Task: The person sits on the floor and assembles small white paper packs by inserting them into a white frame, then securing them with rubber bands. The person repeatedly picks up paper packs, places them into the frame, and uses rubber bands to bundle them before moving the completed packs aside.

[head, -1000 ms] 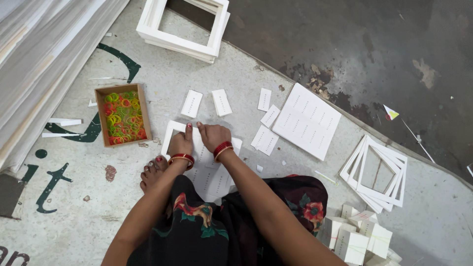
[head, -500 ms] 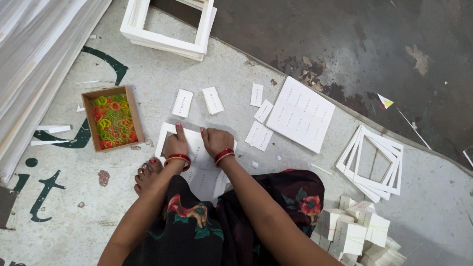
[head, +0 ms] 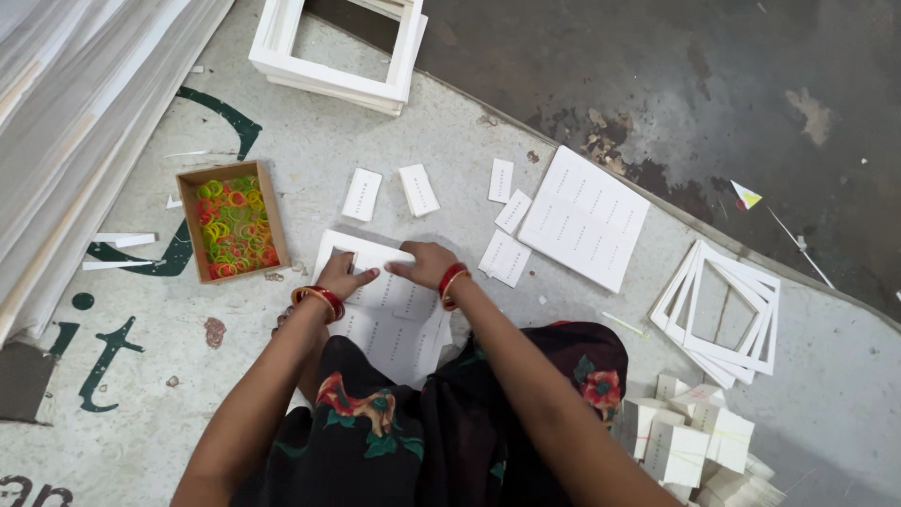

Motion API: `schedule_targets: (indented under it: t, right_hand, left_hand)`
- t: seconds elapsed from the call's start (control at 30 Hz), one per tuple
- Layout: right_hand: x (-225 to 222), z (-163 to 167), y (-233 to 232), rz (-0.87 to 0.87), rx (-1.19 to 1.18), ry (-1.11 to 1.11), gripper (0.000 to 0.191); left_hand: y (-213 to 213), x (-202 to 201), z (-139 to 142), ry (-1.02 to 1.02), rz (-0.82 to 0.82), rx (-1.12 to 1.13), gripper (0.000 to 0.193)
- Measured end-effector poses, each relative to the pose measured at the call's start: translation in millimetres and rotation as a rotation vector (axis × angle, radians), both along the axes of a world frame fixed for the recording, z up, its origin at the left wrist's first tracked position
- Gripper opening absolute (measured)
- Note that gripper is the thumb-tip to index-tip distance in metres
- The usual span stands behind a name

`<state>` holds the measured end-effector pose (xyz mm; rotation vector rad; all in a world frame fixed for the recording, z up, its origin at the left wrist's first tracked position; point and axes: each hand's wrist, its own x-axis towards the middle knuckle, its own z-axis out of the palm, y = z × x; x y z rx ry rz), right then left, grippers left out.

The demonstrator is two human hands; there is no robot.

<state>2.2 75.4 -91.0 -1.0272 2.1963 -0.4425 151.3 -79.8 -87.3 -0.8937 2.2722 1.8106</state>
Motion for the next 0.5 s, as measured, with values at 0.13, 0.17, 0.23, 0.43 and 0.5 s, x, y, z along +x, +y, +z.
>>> schedule_targets:
  t: [0.13, 0.17, 0.23, 0.43, 0.5]
  right_hand:
    - [-3, -2, 1, 0.072, 0.017, 0.009, 0.058]
    - [-1, -1, 1, 0.022, 0.037, 0.011, 0.058]
    - [8, 3, 0, -0.079, 0.082, 0.009, 0.057]
    - [37, 22, -8, -0.170, 0.183, 0.194, 0.050]
    - [40, 23, -8, -0.181, 0.207, 0.214, 0.048]
  left_hand:
    - [9, -1, 2, -0.137, 0.056, -0.172, 0.052]
    - [13, -1, 4, -0.158, 0.090, -0.201, 0.051]
    - [22, 0, 10, -0.170, 0.153, -0.285, 0.049]
    - [45, 2, 20, -0.212, 0.260, -0.456, 0.045]
    - [46, 2, 18, -0.203, 0.272, -0.493, 0.045]
